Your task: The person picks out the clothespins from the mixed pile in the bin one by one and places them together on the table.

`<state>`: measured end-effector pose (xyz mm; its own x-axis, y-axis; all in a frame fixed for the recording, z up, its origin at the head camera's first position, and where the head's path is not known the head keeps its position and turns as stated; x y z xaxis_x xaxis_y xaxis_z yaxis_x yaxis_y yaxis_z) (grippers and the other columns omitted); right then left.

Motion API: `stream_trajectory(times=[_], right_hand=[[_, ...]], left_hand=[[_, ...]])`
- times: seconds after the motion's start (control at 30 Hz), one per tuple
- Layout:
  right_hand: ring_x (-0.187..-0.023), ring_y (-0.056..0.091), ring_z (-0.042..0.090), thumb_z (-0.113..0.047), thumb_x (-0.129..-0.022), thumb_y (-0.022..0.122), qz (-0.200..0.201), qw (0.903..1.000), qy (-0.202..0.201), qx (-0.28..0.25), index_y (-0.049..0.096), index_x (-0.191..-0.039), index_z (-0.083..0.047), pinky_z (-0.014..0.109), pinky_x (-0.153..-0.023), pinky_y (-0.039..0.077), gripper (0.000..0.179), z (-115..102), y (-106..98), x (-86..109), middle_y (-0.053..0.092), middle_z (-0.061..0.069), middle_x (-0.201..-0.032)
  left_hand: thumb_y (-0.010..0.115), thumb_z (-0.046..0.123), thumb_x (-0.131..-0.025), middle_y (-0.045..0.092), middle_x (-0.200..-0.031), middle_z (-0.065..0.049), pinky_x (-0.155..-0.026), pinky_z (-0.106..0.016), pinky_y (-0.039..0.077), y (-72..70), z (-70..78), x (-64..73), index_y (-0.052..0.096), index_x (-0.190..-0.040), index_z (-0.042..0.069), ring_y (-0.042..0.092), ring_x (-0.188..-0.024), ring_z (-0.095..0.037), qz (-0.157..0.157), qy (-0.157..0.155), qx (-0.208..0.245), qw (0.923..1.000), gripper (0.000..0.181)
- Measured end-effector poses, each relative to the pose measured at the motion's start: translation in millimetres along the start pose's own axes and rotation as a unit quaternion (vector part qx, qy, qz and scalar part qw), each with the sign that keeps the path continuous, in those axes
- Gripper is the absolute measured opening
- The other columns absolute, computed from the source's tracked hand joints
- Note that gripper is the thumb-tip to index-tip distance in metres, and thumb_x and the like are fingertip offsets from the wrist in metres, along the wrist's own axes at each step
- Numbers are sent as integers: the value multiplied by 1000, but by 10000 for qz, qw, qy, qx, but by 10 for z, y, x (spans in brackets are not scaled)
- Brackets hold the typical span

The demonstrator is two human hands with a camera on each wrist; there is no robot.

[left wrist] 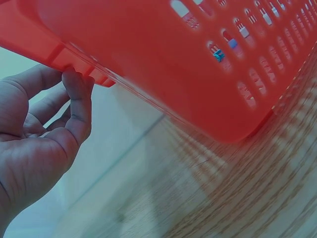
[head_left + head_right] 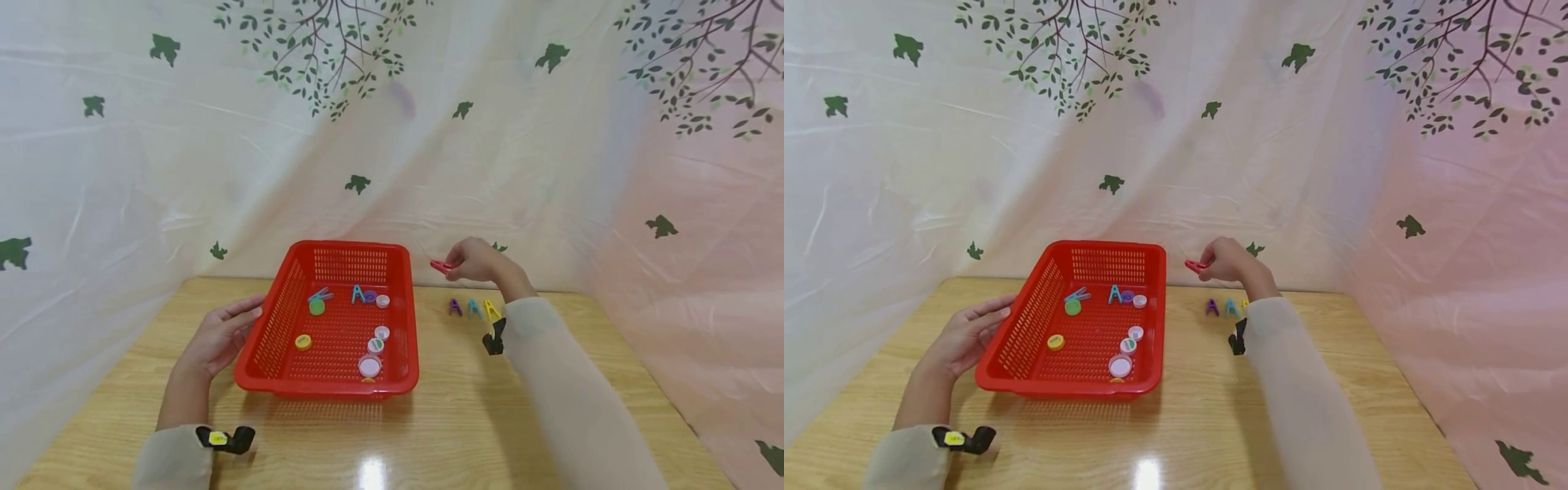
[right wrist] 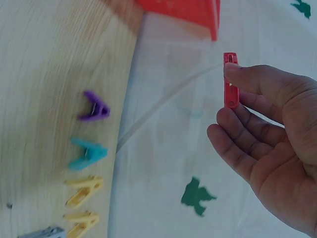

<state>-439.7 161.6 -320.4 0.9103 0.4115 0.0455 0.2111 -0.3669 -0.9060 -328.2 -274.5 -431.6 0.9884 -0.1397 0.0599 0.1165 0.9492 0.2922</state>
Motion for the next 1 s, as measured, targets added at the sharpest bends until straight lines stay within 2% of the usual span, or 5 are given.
stream_trajectory(times=[0.3, 0.57, 1.0], right_hand=[[-97, 67, 27, -18, -91, 77, -179, 9993, 328, -28, 73, -111, 2, 47, -91, 55, 28, 389, 66, 184, 73, 12, -104], [-87, 67, 23, -22, -91, 79, -174, 9991, 365, 86, 74, -103, 0, 44, -83, 57, 26, 679, 164, 347, 74, 9, -95], [-92, 69, 29, -27, -91, 79, -59, 9988, 436, 199, 72, -107, 5, 50, -85, 58, 36, 923, 227, 590, 74, 13, -100]], left_hand=[[66, 13, -101, 74, -119, 5, -89, -30, 59, -2, 1, -15, 68, -135, 13, 71, -103, -13, -22, 38, -14, 10000, 34], [65, 13, -102, 74, -119, 3, -88, -32, 59, -6, -9, -28, 67, -137, 12, 72, -103, -14, -120, 118, -14, 9999, 35], [65, 13, -102, 74, -120, 4, -89, -32, 59, -14, -1, -38, 67, -137, 13, 72, -103, -14, -115, 44, 33, 9999, 36]])
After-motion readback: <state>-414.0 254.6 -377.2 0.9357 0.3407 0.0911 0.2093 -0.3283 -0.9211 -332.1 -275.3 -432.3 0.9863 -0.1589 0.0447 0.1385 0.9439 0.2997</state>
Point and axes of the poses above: each hand's wrist, its own x-axis away from the middle knuckle, its own y-axis out of the palm, z = x × y, the point moved 8 cm from there along -x, towards the middle knuckle
